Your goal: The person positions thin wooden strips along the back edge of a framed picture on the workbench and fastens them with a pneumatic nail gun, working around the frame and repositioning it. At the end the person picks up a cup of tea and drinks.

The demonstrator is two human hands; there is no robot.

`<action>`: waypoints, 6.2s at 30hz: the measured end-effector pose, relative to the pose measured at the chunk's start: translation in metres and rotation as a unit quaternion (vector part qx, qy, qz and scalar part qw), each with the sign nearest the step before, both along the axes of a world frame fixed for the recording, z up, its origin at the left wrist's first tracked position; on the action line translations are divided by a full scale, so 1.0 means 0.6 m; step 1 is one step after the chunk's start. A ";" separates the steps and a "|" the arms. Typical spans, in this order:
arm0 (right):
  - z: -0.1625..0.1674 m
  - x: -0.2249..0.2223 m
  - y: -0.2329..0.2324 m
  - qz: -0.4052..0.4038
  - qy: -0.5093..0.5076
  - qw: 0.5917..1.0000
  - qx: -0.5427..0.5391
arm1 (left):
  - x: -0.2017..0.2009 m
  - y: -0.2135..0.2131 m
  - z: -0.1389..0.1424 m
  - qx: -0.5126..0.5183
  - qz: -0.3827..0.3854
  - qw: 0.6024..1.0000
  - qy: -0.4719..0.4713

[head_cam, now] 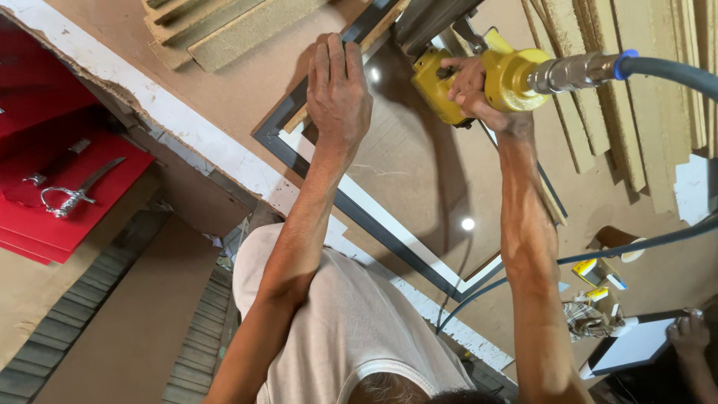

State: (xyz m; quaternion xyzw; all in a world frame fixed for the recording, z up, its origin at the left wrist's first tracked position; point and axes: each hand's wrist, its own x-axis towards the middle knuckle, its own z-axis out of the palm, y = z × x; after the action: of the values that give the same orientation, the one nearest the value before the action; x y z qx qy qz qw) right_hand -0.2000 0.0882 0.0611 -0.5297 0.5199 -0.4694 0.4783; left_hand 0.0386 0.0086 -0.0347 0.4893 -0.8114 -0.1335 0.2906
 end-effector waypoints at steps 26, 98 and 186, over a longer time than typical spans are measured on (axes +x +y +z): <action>-0.011 0.052 0.050 0.041 0.004 0.999 -0.019 | 0.009 -0.002 0.020 0.012 -0.018 0.999 -0.031; 0.018 0.245 1.197 -0.340 0.599 0.716 0.117 | -0.475 0.896 0.018 -0.026 -0.567 0.823 -0.006; 0.091 0.080 0.829 -0.333 -0.163 0.908 -0.195 | 0.014 -0.056 0.070 -0.188 -0.046 0.981 0.006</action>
State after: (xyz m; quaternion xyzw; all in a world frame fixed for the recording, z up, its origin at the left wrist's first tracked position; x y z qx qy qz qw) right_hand -0.1519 0.5854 0.1156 -0.3249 0.4788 -0.7732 0.2595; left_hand 0.0471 -0.0250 0.0075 0.3873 -0.8420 0.0052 0.3755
